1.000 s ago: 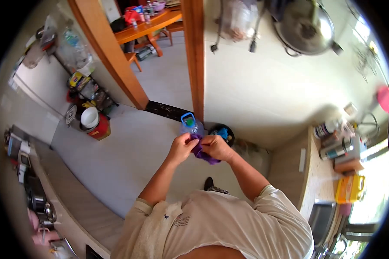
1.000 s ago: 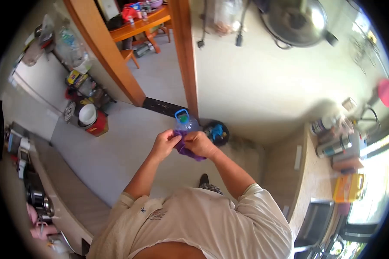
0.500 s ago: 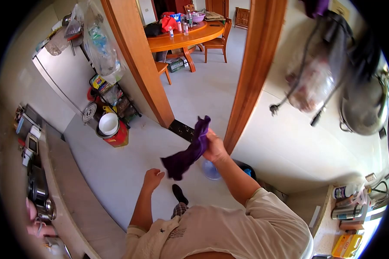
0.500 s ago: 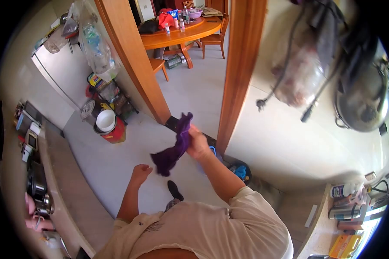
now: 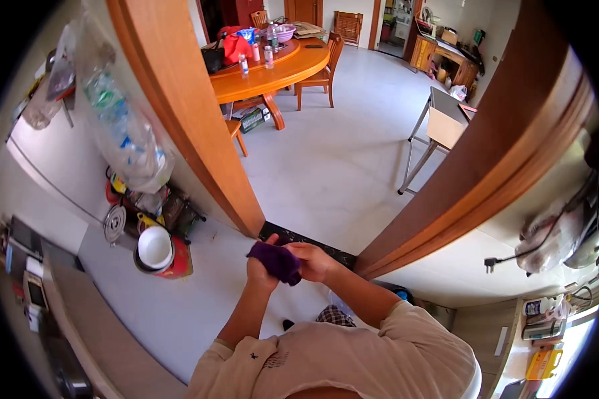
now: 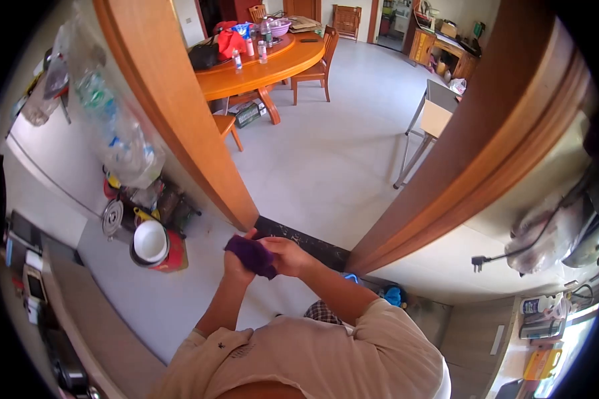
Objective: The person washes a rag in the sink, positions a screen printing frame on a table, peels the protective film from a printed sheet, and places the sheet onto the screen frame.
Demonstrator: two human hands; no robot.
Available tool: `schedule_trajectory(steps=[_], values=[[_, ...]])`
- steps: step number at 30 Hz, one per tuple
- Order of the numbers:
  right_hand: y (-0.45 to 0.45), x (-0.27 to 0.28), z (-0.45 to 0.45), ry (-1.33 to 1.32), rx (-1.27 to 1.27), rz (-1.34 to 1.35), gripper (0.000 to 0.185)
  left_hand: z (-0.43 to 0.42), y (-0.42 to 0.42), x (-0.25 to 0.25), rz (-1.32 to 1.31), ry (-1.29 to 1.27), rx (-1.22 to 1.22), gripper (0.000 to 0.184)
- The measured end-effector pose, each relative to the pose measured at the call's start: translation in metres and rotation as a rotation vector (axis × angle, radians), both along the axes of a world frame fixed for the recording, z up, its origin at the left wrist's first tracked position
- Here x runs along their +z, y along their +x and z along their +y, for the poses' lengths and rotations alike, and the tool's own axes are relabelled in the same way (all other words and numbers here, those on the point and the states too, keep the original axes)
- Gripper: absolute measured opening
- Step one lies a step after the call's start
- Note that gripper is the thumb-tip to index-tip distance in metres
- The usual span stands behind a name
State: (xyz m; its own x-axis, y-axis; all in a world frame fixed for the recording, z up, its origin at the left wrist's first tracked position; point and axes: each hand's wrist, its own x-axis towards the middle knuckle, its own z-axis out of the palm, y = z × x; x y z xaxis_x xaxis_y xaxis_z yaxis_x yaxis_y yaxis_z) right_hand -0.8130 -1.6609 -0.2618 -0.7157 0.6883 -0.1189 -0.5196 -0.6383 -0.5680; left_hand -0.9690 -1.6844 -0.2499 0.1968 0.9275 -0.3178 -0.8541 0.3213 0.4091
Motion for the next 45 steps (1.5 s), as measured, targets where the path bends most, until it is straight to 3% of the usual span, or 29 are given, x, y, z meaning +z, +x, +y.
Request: schedule_trajectory(steps=[1,4,5,6,7,8,9,10,12,14,15,16,18,19,22,23,24,26,27,28,30,31,32,34,36,37,40,42,45], values=[[0.008,0.027,0.013,-0.015,0.018,0.074,0.047,0.025,0.001,0.014,0.013,0.021,0.064,0.045],[0.009,0.018,0.068,-0.155,-0.032,0.089,0.055,0.101,0.006,0.021,0.372,0.277,-0.038,0.045],[0.003,0.009,0.086,-0.150,-0.066,0.009,0.055,0.120,0.016,0.018,0.727,0.242,-0.079,0.048],[-0.002,-0.002,0.106,-0.143,-0.100,-0.070,0.055,0.142,0.018,0.015,1.041,0.422,-0.165,0.049],[-0.004,-0.020,0.133,-0.327,-0.076,0.004,0.047,0.165,0.021,0.010,1.351,0.610,-0.253,0.050],[-0.005,-0.027,0.157,-0.296,-0.039,0.109,0.045,0.189,0.025,0.009,1.656,0.811,-0.341,0.052],[-0.005,-0.043,0.184,-0.324,-0.065,0.063,0.044,0.208,0.027,0.010,1.716,0.830,-0.277,0.048],[-0.001,-0.055,0.213,-0.346,-0.090,0.016,0.044,0.231,0.028,0.012,1.695,0.930,-0.070,0.038],[0.012,-0.041,0.265,-0.428,-0.071,0.061,0.035,0.274,0.026,0.015,1.598,0.543,0.017,0.028],[0.030,-0.044,0.325,-0.435,0.031,0.194,0.044,0.331,0.005,0.005,0.914,0.115,-0.241,0.042],[0.031,-0.040,0.353,-0.445,-0.056,0.071,0.045,0.361,0.009,-0.003,0.328,0.081,-0.373,0.054],[0.027,-0.015,0.376,-0.404,-0.111,-0.073,0.042,0.386,0.025,0.003,0.123,0.093,-0.470,0.058],[0.033,-0.001,0.418,-0.123,-0.039,-0.381,0.038,0.438,0.053,-0.007,0.061,-0.087,-0.504,0.057],[0.034,-0.003,0.442,-0.086,-0.180,-0.562,0.036,0.468,0.055,-0.028,-0.015,-0.033,-0.520,0.051],[0.055,0.005,0.506,-0.102,-0.335,-0.735,0.034,0.547,0.091,-0.037,0.090,-0.067,-0.503,0.052],[0.066,0.000,0.531,-0.098,-0.311,-0.890,0.032,0.571,0.110,-0.023,0.335,-0.186,-0.440,0.046],[0.078,-0.004,0.554,-0.030,-0.346,-0.927,0.031,0.595,0.129,-0.025,0.536,-0.131,-0.330,0.042],[0.102,-0.016,0.598,0.101,-0.417,-0.999,0.030,0.647,0.146,-0.027,0.836,-0.052,-0.441,0.028],[0.114,-0.060,0.630,-0.218,-0.546,-0.686,0.028,0.676,0.152,-0.051,0.879,0.078,-0.525,0.025],[0.132,-0.061,0.649,-0.220,-0.596,-0.627,0.026,0.701,0.162,-0.055,0.906,0.123,-0.555,0.029],[0.173,-0.037,0.686,-0.316,-0.687,-0.556,0.027,0.752,0.169,-0.079,1.109,0.502,-0.535,0.042],[0.194,-0.041,0.701,-0.366,-0.740,-0.449,0.031,0.773,0.165,-0.054,1.097,0.427,-0.672,0.049],[0.211,-0.011,0.713,-0.336,-0.730,-0.414,0.034,0.794,0.161,-0.027,1.089,0.354,-0.810,0.056],[0.272,-0.010,0.751,-0.291,-0.719,-0.207,0.034,0.866,0.145,-0.048,1.277,0.281,-0.909,0.056],[0.296,-0.002,0.781,-0.336,-0.854,-0.392,0.024,0.922,0.127,-0.044,1.204,0.078,-1.025,0.053],[0.317,-0.030,0.798,-0.237,-0.877,-0.753,0.027,0.950,0.118,-0.048,1.185,0.043,-0.969,0.052],[0.362,-0.081,0.853,-0.412,-1.346,-0.537,0.019,1.036,0.089,-0.071,1.219,-0.050,-0.697,0.049],[0.386,-0.075,0.896,-0.349,-1.186,-0.475,0.020,1.092,0.064,-0.089,1.381,-0.045,-0.437,0.051],[0.431,-0.087,0.989,-0.585,-1.217,-0.587,0.021,1.165,0.050,-0.089,1.522,-0.069,0.045,0.059]])
